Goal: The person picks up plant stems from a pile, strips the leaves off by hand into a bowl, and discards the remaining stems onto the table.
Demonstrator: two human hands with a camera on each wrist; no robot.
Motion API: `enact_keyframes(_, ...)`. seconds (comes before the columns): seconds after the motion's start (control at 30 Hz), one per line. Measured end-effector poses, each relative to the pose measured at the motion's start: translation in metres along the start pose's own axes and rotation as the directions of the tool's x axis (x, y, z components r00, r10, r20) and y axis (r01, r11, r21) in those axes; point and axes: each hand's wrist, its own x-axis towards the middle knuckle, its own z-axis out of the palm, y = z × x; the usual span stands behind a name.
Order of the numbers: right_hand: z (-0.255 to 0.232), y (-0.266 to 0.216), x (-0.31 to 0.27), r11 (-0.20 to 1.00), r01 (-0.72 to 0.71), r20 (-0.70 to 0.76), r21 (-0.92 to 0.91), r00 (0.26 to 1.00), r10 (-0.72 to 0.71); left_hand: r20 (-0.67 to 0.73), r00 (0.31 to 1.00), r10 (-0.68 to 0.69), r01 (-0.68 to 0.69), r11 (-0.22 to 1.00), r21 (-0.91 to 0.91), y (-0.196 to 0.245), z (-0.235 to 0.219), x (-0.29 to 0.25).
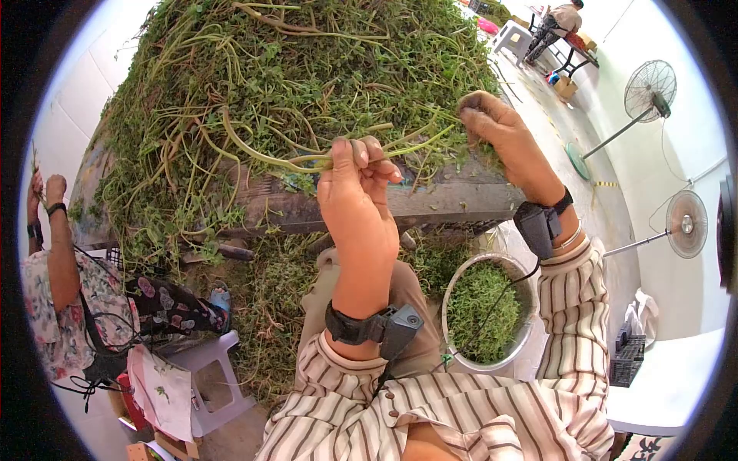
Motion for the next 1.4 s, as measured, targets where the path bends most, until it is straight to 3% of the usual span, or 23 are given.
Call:
enact_keyframes(0.1, 0.003, -0.008, -0.004, 0.995, 0.091, 0.144, -0.041, 0.986, -0.084, 0.0, 1.0, 0.001, -0.001, 1.0, 0.012, -0.001, 0.001, 0.0)
enact_keyframes(0.17, 0.002, -0.009, -0.006, 0.99, -0.088, 0.238, -0.109, 0.965, 0.112, 0.013, 1.0, -0.005, 0.005, 1.0, 0.022, -0.001, 0.0, -0.001)
enact_keyframes(0.27, 0.007, -0.013, -0.009, 0.98, -0.156, 0.26, -0.124, 0.948, 0.184, 0.014, 1.0, 0.002, -0.002, 1.0, 0.013, 0.001, 0.003, -0.002)
enact_keyframes(0.5, 0.018, 0.001, -0.01, 0.994, -0.104, 0.335, -0.043, 0.936, 0.112, 0.049, 0.999, -0.018, 0.018, 1.0, 0.003, 0.001, 0.002, -0.002)
enact_keyframes(0.6, 0.021, 0.003, -0.012, 0.996, -0.053, 0.29, 0.073, 0.957, 0.03, 0.036, 0.999, -0.007, 0.006, 1.0, 0.008, 0.0, 0.002, -0.001)
enact_keyframes(0.7, 0.015, 0.002, -0.018, 0.988, -0.154, 0.246, 0.01, 0.958, 0.147, 0.02, 1.0, -0.017, 0.017, 1.0, 0.012, 0.002, 0.003, -0.001)
enact_keyframes(0.77, 0.011, 0.016, -0.021, 0.992, 0.069, 0.167, -0.107, 0.985, -0.051, 0.011, 0.999, -0.046, 0.045, 0.997, 0.061, 0.002, 0.004, -0.002)
enact_keyframes(0.8, 0.008, 0.007, -0.026, 0.938, 0.15, 0.148, -0.313, 0.983, -0.108, 0.051, 0.997, -0.066, 0.064, 0.997, 0.046, 0.001, 0.004, -0.003)
enact_keyframes(0.83, 0.006, 0.003, -0.031, 0.945, 0.119, 0.13, -0.305, 0.988, -0.082, 0.045, 0.994, -0.097, 0.095, 0.994, 0.06, -0.002, 0.004, -0.003)
enact_keyframes(0.9, 0.0, 0.005, -0.041, 0.743, 0.231, 0.072, -0.628, 0.968, -0.24, 0.088, 0.982, -0.168, 0.161, 0.983, 0.085, -0.011, 0.006, -0.004)
enact_keyframes(0.97, -0.013, 0.019, -0.052, 0.834, 0.13, -0.046, -0.536, 0.982, -0.182, 0.115, 0.956, -0.272, 0.26, 0.96, 0.105, -0.015, 0.011, -0.008)
enact_keyframes(1.0, -0.026, 0.028, -0.053, 0.897, 0.091, -0.122, -0.432, 0.98, -0.158, 0.069, 0.972, -0.223, 0.209, 0.963, 0.168, -0.014, 0.015, -0.01)
enact_keyframes(1.03, -0.06, 0.038, -0.052, 0.314, 0.599, 0.291, -0.737, 0.7, -0.652, 0.031, 0.986, -0.165, 0.153, 0.961, 0.231, -0.013, 0.017, -0.011)
enact_keyframes(1.07, -0.066, 0.041, -0.074, 0.946, 0.186, -0.257, -0.265, 0.932, -0.255, 0.08, 0.99, -0.118, 0.099, 0.973, 0.209, -0.008, 0.014, -0.008)
enact_keyframes(1.1, -0.071, 0.046, -0.092, 0.832, -0.209, -0.363, 0.514, 0.826, 0.432, 0.124, 0.991, -0.058, 0.034, 0.983, 0.181, -0.001, 0.007, -0.001)
enact_keyframes(1.13, -0.097, 0.072, -0.111, 0.949, -0.178, -0.412, -0.261, 0.909, 0.058, 0.123, 0.989, -0.079, 0.056, 0.983, 0.178, 0.003, -0.001, 0.007)
enact_keyframes(1.2, -0.114, 0.094, -0.157, 0.934, -0.15, -0.4, -0.324, 0.917, 0.009, 0.303, 0.948, -0.096, 0.083, 0.995, 0.055, 0.008, -0.013, 0.015)
enact_keyframes(1.23, -0.12, 0.099, -0.177, 0.917, -0.101, -0.377, -0.385, 0.925, -0.056, 0.302, 0.948, -0.104, 0.091, 0.994, 0.056, 0.006, -0.012, 0.012)
enact_keyframes(1.27, -0.124, 0.098, -0.199, 0.707, -0.166, -0.288, -0.687, 0.956, -0.056, 0.263, 0.958, -0.115, 0.092, 0.991, 0.097, 0.003, -0.008, 0.01)
enact_keyframes(1.3, -0.128, 0.096, -0.22, 0.399, -0.177, -0.202, -0.9, 0.979, -0.022, 0.225, 0.967, -0.122, 0.092, 0.986, 0.137, -0.001, -0.004, 0.007)
enact_keyframes(1.33, -0.13, 0.101, -0.236, 0.527, -0.489, -0.399, -0.695, 0.872, 0.282, 0.229, 0.966, -0.124, 0.095, 0.986, 0.133, -0.004, -0.001, 0.005)
enact_keyframes(1.37, -0.131, 0.109, -0.254, 0.523, -0.752, -0.477, -0.402, 0.659, 0.581, 0.185, 0.972, -0.142, 0.108, 0.978, 0.179, -0.008, 0.001, 0.003)
enact_keyframes(1.4, -0.131, 0.118, -0.277, 0.416, -0.691, -0.479, -0.592, 0.716, 0.508, 0.143, 0.978, -0.15, 0.116, 0.968, 0.222, -0.01, 0.005, 0.002)
